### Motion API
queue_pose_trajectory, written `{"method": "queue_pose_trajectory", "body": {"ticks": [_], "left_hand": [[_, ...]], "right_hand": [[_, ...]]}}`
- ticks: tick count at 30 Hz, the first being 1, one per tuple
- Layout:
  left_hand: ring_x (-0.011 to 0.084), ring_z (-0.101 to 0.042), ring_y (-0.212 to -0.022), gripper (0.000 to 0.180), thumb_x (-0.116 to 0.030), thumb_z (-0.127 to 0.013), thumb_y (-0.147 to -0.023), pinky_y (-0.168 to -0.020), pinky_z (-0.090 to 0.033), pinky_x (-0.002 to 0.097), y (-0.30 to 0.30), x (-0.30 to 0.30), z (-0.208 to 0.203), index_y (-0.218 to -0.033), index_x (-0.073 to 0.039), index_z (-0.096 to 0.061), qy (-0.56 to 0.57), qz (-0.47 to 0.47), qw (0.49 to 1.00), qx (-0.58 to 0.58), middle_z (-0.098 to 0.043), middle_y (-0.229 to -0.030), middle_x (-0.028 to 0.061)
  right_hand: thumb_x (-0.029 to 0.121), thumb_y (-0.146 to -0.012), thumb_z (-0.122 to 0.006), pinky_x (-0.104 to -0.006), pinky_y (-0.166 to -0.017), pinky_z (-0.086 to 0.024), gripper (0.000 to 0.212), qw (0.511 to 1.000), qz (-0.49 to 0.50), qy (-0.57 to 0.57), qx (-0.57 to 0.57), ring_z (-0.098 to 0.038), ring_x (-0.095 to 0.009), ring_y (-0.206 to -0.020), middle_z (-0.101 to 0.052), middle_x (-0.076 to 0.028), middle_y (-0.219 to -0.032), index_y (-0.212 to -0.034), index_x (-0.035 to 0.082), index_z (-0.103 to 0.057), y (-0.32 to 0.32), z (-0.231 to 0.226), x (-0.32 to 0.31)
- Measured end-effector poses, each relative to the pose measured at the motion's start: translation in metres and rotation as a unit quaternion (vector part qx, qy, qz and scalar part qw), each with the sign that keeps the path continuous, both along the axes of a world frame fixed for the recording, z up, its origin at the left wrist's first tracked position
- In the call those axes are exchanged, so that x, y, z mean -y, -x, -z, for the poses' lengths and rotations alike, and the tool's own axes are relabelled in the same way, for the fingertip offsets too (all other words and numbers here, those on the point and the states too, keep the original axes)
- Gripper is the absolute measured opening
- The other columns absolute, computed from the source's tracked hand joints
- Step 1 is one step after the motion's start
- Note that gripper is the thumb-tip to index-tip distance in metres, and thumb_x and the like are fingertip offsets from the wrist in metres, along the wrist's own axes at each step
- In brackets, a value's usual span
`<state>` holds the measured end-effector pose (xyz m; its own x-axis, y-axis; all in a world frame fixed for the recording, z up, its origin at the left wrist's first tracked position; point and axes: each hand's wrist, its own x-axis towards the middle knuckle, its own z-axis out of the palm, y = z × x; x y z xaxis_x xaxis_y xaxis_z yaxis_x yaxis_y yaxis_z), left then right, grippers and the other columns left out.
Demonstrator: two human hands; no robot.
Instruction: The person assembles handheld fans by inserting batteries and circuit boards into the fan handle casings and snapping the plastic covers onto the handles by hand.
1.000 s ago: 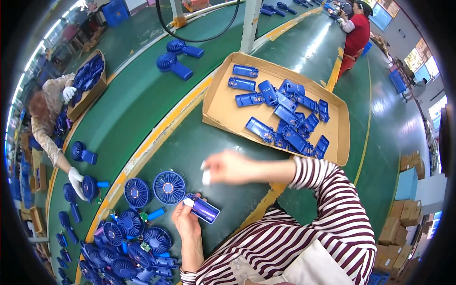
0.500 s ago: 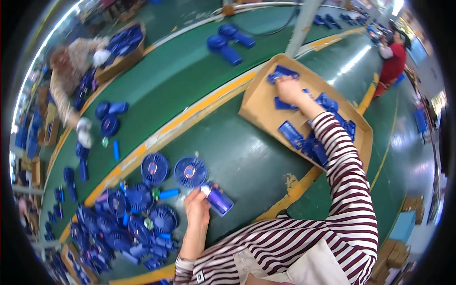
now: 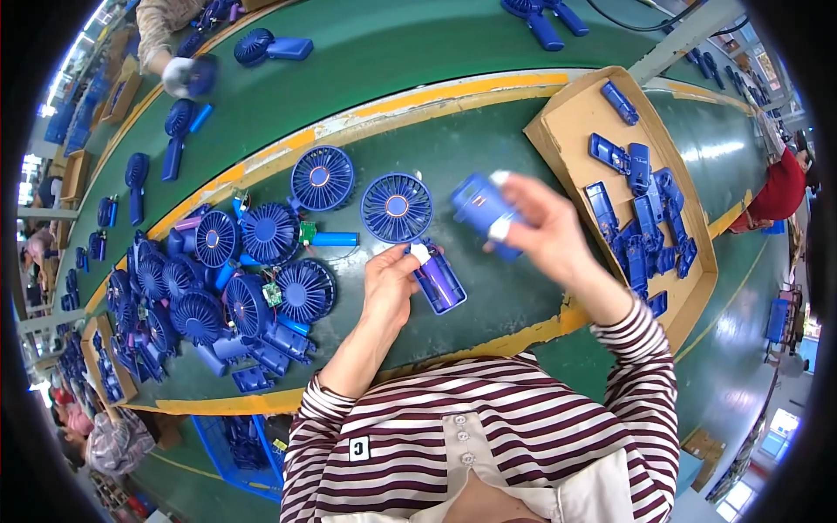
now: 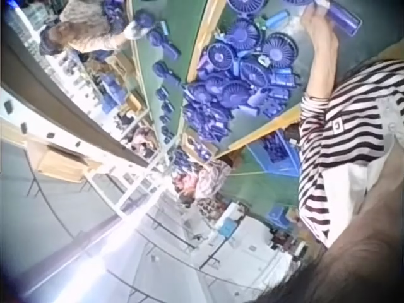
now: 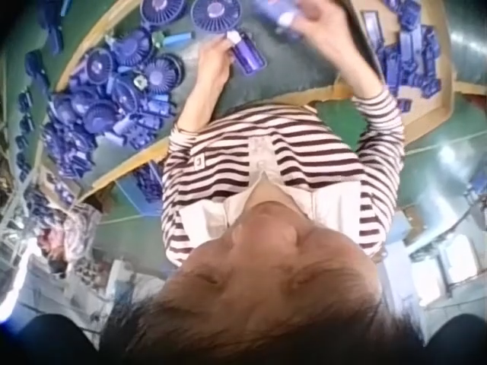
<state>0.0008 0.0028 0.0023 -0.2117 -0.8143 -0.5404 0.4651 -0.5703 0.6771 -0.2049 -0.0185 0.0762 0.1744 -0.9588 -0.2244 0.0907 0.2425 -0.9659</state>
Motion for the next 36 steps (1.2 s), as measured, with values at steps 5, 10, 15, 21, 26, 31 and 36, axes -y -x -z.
{"method": "queue_pose_trajectory", "body": {"ticks": [5, 10, 15, 21, 26, 31, 36], "left_hand": [[0.015, -0.062, -0.072, 0.023, 0.0, -0.049, -0.078, -0.062, -0.053, 0.03, 0.008, -0.005, 0.001, -0.098, 0.004, -0.058, -0.014, -0.026, 1.0, 0.001, -0.063, -0.087, 0.0093], [0.0136, -0.061, -0.071, 0.02, -0.002, -0.05, -0.079, -0.062, -0.052, 0.0286, 0.007, -0.008, -0.002, -0.097, 0.002, -0.059, -0.016, -0.039, 0.999, -0.025, -0.063, -0.085, 0.0075], [0.0143, -0.061, -0.07, 0.02, -0.005, -0.051, -0.08, -0.061, -0.051, 0.0289, 0.007, -0.006, -0.006, -0.097, 0.002, -0.058, -0.029, -0.04, 0.999, -0.012, -0.062, -0.085, 0.007], [0.0216, -0.06, -0.08, 0.034, -0.028, -0.044, -0.085, -0.076, -0.047, 0.0349, 0.004, -0.004, 0.003, -0.098, 0.002, -0.053, -0.044, -0.017, 0.999, 0.001, -0.061, -0.094, 0.0149], [0.015, -0.057, -0.077, 0.031, -0.03, -0.047, -0.085, -0.065, -0.047, 0.0293, 0.008, -0.004, -0.006, -0.094, -0.001, -0.053, -0.07, -0.089, 0.992, -0.055, -0.058, -0.091, 0.0086], [0.0178, -0.057, -0.078, 0.033, -0.029, -0.046, -0.086, -0.069, -0.046, 0.0313, 0.009, -0.005, -0.007, -0.097, 0.001, -0.053, -0.047, -0.097, 0.992, -0.07, -0.058, -0.092, 0.0104], [0.0188, -0.057, -0.08, 0.033, -0.028, -0.046, -0.085, -0.072, -0.046, 0.0318, 0.007, -0.005, -0.001, -0.098, 0.002, -0.052, -0.042, -0.1, 0.991, -0.083, -0.058, -0.094, 0.0109]], "right_hand": [[0.004, -0.072, -0.065, -0.0294, -0.079, -0.047, 0.05, 0.974, -0.054, 0.099, -0.198, -0.054, -0.019, -0.096, -0.052, -0.01, -0.105, -0.119, -0.001, -0.047, -0.028, 0.038, -0.021], [0.013, -0.063, -0.068, -0.0343, -0.069, -0.048, 0.056, 0.905, -0.101, 0.181, -0.372, -0.056, -0.029, -0.083, -0.05, -0.016, -0.097, -0.113, -0.001, -0.049, -0.041, 0.024, -0.029], [0.022, -0.061, -0.066, -0.0365, -0.059, -0.048, 0.053, 0.865, 0.0, 0.248, -0.436, -0.056, -0.031, -0.068, -0.054, -0.013, -0.078, -0.107, 0.0, -0.051, -0.048, 0.014, -0.032], [0.026, -0.057, -0.071, -0.0333, -0.049, -0.045, 0.058, 0.79, -0.073, 0.336, -0.508, -0.053, -0.026, -0.058, -0.052, -0.011, -0.071, -0.102, -0.005, -0.052, -0.059, 0.009, -0.062], [0.025, -0.056, -0.071, -0.0327, -0.048, -0.045, 0.054, 0.763, -0.071, 0.324, -0.554, -0.054, -0.024, -0.058, -0.052, -0.01, -0.071, -0.099, -0.003, -0.054, -0.071, 0.018, -0.052], [0.024, -0.058, -0.07, -0.0322, -0.047, -0.045, 0.054, 0.753, -0.069, 0.325, -0.568, -0.055, -0.023, -0.057, -0.053, -0.009, -0.071, -0.101, -0.003, -0.054, -0.073, 0.026, -0.044], [0.026, -0.059, -0.068, -0.0324, -0.045, -0.045, 0.055, 0.743, -0.081, 0.339, -0.572, -0.055, -0.023, -0.054, -0.053, -0.01, -0.069, -0.102, -0.004, -0.054, -0.074, 0.029, -0.041]]}}
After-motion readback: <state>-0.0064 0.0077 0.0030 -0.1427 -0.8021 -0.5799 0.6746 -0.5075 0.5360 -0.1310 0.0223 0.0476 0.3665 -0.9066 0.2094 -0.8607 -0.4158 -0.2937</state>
